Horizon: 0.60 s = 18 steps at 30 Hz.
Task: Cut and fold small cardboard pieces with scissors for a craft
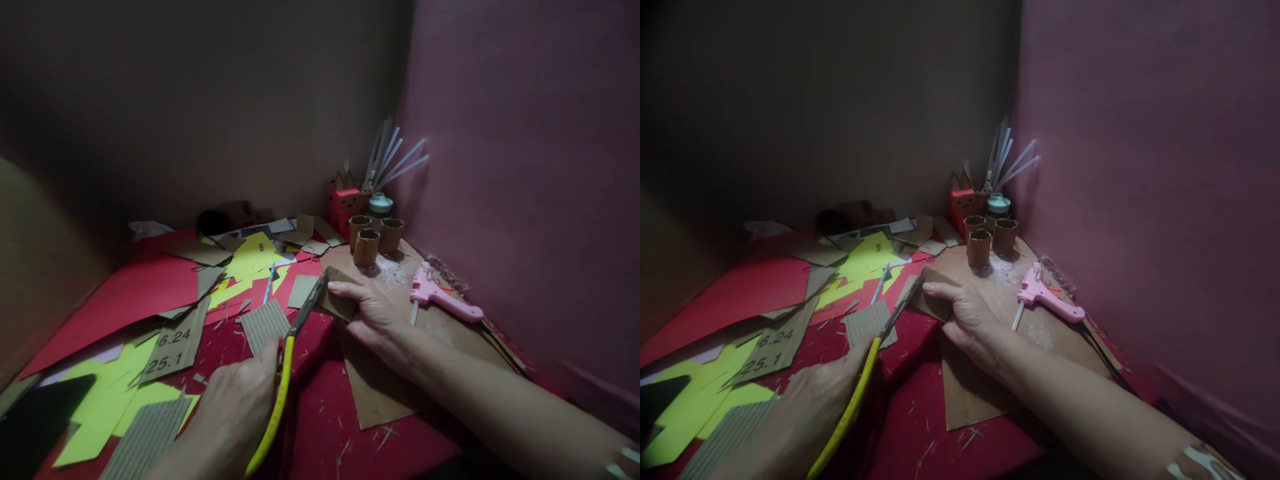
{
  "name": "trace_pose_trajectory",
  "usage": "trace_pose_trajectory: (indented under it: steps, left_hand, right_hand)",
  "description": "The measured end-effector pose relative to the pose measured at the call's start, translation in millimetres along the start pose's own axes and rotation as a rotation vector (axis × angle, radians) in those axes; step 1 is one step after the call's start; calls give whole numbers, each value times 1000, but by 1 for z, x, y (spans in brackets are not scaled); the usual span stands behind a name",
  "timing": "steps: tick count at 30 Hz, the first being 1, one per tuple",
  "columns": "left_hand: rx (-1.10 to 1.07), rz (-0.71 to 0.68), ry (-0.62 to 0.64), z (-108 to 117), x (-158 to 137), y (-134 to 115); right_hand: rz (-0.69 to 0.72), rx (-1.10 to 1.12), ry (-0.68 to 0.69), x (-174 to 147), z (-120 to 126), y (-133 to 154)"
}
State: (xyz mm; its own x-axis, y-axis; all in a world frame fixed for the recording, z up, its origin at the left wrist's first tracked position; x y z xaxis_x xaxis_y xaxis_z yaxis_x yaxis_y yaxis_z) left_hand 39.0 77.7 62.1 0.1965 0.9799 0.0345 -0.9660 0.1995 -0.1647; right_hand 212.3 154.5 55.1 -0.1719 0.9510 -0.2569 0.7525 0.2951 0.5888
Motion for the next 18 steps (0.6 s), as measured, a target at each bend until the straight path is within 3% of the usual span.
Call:
trace_pose_trajectory:
  steps: [18]
  left_hand:
    - [-84,-27,-10,13,-3,-19]
  right_hand:
    - [-10,-43,-21,-3,1,-10]
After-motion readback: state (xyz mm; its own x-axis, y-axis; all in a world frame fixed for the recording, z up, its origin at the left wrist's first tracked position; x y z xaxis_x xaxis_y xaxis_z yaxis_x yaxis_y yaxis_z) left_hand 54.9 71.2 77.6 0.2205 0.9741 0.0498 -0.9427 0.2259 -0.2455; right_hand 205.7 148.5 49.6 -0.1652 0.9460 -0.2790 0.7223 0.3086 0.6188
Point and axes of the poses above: each hand's wrist, its own x-axis towards the middle knuckle, its own z-axis out of the back of the hand, y = z × x, the point moved 1 cm from there along x, towards the middle knuckle, and after that the axes turned 10 degrees about -y, right-handed, at the moved point
